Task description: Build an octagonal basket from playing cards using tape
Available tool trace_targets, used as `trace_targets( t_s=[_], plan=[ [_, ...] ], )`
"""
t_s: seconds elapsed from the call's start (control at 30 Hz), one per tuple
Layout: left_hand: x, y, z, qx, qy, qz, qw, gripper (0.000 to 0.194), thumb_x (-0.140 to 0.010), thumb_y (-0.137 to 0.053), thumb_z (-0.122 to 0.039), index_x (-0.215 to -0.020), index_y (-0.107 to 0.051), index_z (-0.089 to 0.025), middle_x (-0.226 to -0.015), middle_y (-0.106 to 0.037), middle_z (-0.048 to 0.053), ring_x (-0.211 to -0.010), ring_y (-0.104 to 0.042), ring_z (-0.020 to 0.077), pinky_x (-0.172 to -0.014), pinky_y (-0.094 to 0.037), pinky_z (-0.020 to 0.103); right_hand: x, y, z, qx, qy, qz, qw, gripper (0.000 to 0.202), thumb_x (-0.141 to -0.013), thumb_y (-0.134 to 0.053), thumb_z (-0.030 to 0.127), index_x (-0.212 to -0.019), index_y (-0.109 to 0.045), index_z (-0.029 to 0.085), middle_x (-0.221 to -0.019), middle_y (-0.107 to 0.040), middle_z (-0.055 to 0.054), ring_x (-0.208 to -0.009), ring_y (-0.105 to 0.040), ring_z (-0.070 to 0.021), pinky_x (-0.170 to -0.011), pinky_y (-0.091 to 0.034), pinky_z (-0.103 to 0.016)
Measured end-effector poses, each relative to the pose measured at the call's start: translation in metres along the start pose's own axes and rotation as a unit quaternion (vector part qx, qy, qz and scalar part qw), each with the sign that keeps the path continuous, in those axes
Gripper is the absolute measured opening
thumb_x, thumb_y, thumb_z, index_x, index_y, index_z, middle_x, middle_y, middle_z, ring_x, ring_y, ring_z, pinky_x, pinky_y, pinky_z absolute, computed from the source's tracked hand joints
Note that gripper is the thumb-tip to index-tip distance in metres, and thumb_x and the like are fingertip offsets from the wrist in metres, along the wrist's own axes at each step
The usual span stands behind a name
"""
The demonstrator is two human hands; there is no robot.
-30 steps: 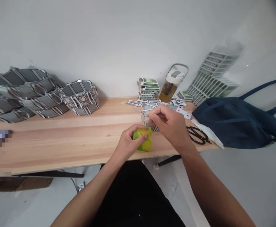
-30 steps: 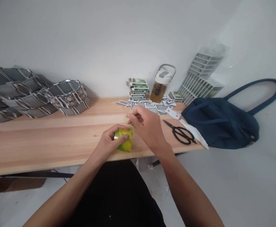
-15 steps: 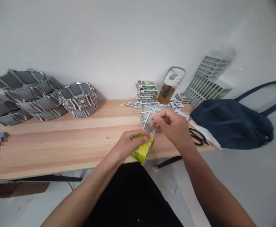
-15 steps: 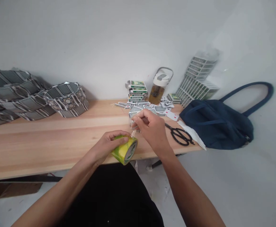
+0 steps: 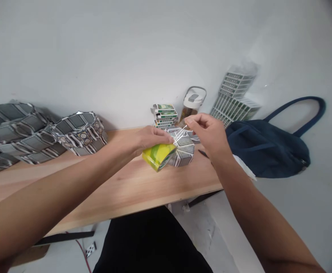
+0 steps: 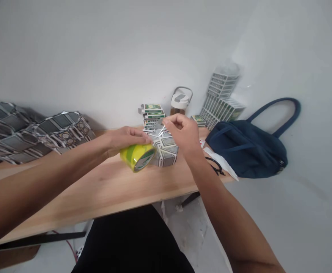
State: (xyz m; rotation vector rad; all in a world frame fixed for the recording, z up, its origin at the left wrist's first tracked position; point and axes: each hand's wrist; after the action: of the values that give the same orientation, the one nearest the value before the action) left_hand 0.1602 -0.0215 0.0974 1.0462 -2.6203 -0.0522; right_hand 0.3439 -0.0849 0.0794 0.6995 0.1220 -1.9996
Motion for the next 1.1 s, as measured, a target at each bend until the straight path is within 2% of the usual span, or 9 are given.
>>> trace_targets(
  t_s=[0.13,0.23,0.3,0.4,0.57,0.7,0.83,0.97,1.1],
  plan=[
    [0.006,0.003,0.010,0.060,-0.001,0.031,0.998,0.015,-0.070,-0.076,-0.028,-0.077,-0.075,-0.016,-0.080,-0.072,0.008,-0.065,-0.064,0.0142,-0.062,-0.051,0.027,0.005,-0.001,-0.008,-0.024,0.021,0.005,0.999,0.012,-0.079,-0.063,0.028,-0.074,-0.067,0.018,-0.076,-0.069,-0.002,-0.073,-0.060,-0.0145,-0.068,-0.048,-0.029],
    [0.015,0.009,0.001,0.092,0.014,0.073,0.993,0.020,-0.070,-0.076,-0.028,-0.086,-0.075,-0.016,-0.088,-0.073,0.008,-0.073,-0.066,0.0161,-0.067,-0.053,0.028,0.004,-0.001,-0.002,-0.048,0.023,0.009,0.999,0.012,-0.079,-0.063,0.028,-0.074,-0.067,0.018,-0.077,-0.068,-0.002,-0.073,-0.060,-0.0145,-0.069,-0.049,-0.030],
    [0.020,0.014,-0.010,0.085,0.032,0.091,0.992,0.024,-0.069,-0.076,-0.028,-0.091,-0.075,-0.017,-0.086,-0.073,0.009,-0.069,-0.066,0.0169,-0.063,-0.053,0.028,0.000,-0.001,0.003,-0.062,0.009,0.009,0.998,0.012,-0.079,-0.063,0.029,-0.075,-0.067,0.018,-0.077,-0.068,-0.002,-0.073,-0.060,-0.0143,-0.070,-0.049,-0.030],
    [0.020,0.021,-0.023,0.051,0.043,0.047,0.997,0.018,-0.067,-0.076,-0.024,-0.082,-0.075,-0.014,-0.078,-0.073,0.010,-0.063,-0.065,0.0171,-0.058,-0.051,0.027,-0.005,-0.005,0.006,-0.070,-0.012,0.009,0.997,0.013,-0.078,-0.063,0.030,-0.073,-0.066,0.018,-0.076,-0.068,-0.002,-0.073,-0.061,-0.0143,-0.071,-0.050,-0.030],
    [0.000,0.026,-0.023,0.003,0.096,-0.014,0.995,0.012,-0.064,-0.076,-0.022,-0.071,-0.074,-0.013,-0.072,-0.073,0.012,-0.058,-0.064,0.0181,-0.058,-0.050,0.030,-0.009,-0.015,-0.012,-0.051,-0.060,0.011,0.997,0.014,-0.074,-0.065,0.031,-0.073,-0.068,0.018,-0.074,-0.068,-0.002,-0.069,-0.059,-0.0140,-0.066,-0.047,-0.028],
    [-0.022,0.027,-0.016,-0.027,0.133,-0.004,0.991,0.010,-0.059,-0.077,-0.022,-0.064,-0.072,-0.015,-0.062,-0.070,0.008,-0.055,-0.063,0.0186,-0.058,-0.051,0.032,-0.013,-0.018,-0.036,-0.022,-0.082,0.016,0.996,0.015,-0.070,-0.065,0.032,-0.068,-0.067,0.017,-0.074,-0.069,-0.002,-0.070,-0.060,-0.0152,-0.067,-0.047,-0.029],
    [-0.042,0.033,-0.019,-0.105,0.156,0.004,0.982,0.013,-0.051,-0.079,-0.022,-0.058,-0.070,-0.016,-0.050,-0.064,0.006,-0.056,-0.063,0.0203,-0.057,-0.050,0.031,-0.018,-0.018,-0.056,-0.008,-0.111,0.032,0.993,0.016,-0.065,-0.066,0.033,-0.064,-0.066,0.017,-0.074,-0.070,-0.003,-0.070,-0.061,-0.0162,-0.067,-0.047,-0.029],
    [-0.060,0.039,-0.029,-0.171,0.162,0.007,0.972,0.014,-0.048,-0.080,-0.020,-0.053,-0.067,-0.016,-0.052,-0.065,0.007,-0.054,-0.061,0.0198,-0.055,-0.048,0.031,-0.023,-0.019,-0.070,0.024,-0.124,0.045,0.991,0.020,-0.067,-0.063,0.038,-0.066,-0.066,0.018,-0.070,-0.069,-0.002,-0.068,-0.060,-0.0164,-0.063,-0.046,-0.028],
    [-0.075,0.035,-0.036,-0.209,0.172,-0.011,0.963,0.013,-0.048,-0.079,-0.015,-0.051,-0.066,-0.016,-0.053,-0.065,0.007,-0.054,-0.060,0.0209,-0.056,-0.048,0.033,-0.025,-0.019,-0.084,0.069,-0.120,0.041,0.990,0.025,-0.070,-0.060,0.042,-0.065,-0.065,0.018,-0.067,-0.068,-0.002,-0.065,-0.059,-0.0165,-0.061,-0.044,-0.028]
  ],
)
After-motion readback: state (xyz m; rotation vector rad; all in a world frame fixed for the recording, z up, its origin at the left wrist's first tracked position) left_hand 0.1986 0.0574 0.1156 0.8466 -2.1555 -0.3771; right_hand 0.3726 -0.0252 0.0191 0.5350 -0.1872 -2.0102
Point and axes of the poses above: each hand's wrist, its own x-axis away from the middle knuckle, its own y-axis out of the back of the hand, z = x × y
